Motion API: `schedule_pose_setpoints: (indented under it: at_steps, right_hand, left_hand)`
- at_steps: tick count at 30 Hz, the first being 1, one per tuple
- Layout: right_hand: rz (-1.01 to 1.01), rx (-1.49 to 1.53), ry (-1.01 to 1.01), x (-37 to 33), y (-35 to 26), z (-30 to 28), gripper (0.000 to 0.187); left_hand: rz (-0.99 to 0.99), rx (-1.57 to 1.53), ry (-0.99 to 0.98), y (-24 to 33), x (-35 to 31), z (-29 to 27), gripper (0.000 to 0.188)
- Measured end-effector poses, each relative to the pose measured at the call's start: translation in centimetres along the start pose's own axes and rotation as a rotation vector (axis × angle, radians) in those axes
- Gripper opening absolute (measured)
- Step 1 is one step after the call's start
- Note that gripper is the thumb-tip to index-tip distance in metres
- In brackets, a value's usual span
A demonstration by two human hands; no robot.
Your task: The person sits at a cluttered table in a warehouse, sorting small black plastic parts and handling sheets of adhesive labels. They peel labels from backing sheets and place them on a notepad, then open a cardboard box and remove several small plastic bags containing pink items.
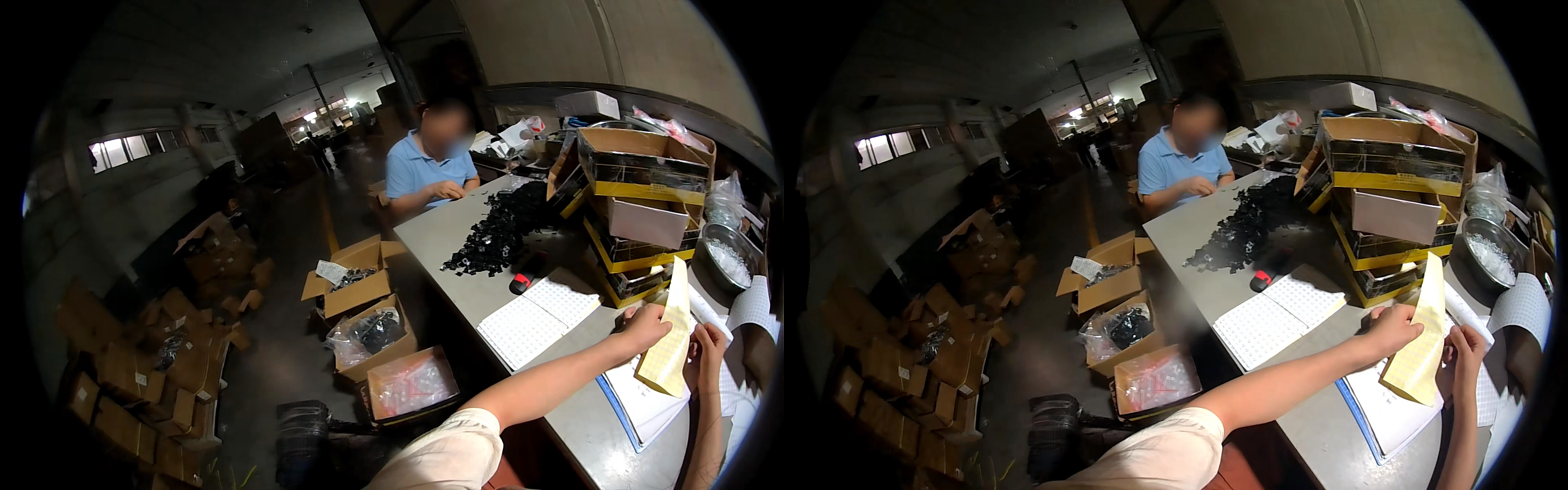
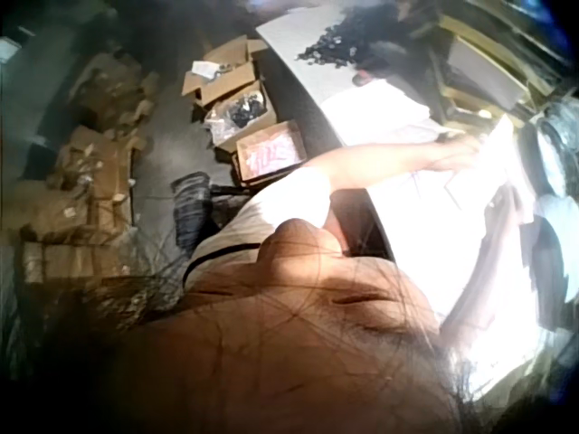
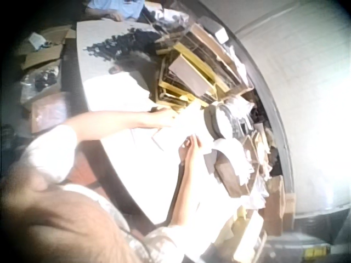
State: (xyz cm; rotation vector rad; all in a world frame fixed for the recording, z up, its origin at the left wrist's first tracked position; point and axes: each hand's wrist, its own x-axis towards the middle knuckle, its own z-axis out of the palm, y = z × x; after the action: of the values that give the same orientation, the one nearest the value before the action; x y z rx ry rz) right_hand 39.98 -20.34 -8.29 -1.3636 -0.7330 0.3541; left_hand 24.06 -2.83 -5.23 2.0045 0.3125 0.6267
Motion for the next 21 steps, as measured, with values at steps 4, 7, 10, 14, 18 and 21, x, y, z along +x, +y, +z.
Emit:
schedule_pose_setpoints:
  at_steps: [4, 7, 10, 14, 18, 21]
  right_hand:
    - [0.005, 0.046, -0.022, 0.4, 1.0, -0.1, 0.029]
    - [-0.034, -0.004, -0.028, 0.8, 1.6, -0.8, 0.03]
    - [-0.036, -0.031, -0.026, 0.7, 1.5, -1.0, 0.03]
    - [-0.058, -0.062, -0.043, 0.8, 1.4, -0.7, 0.029]
    - [-0.111, -0.088, -0.022, 1.4, 2.3, -1.6, 0.029]
    - [-0.141, -0.166, -0.013, 1.3, 2.0, -1.3, 0.031]
  left_hand:
    - [0.079, -0.06, 0.076, -0.9, 0.7, 0.2, 0.016]
    - [0.165, -0.354, 0.063, -0.4, 1.1, 0.1, 0.015]
    - [0.134, -0.304, 0.006, 0.7, 1.0, -0.7, 0.018]
    - [0.174, -0.282, 0.037, 0.8, 1.0, -0.9, 0.032]
    - [0.195, -0.395, 0.017, 1.9, 0.7, -0.6, 0.039]
    - [0.178, -0.428, -0.012, 2.4, 0.3, -0.7, 0.041]
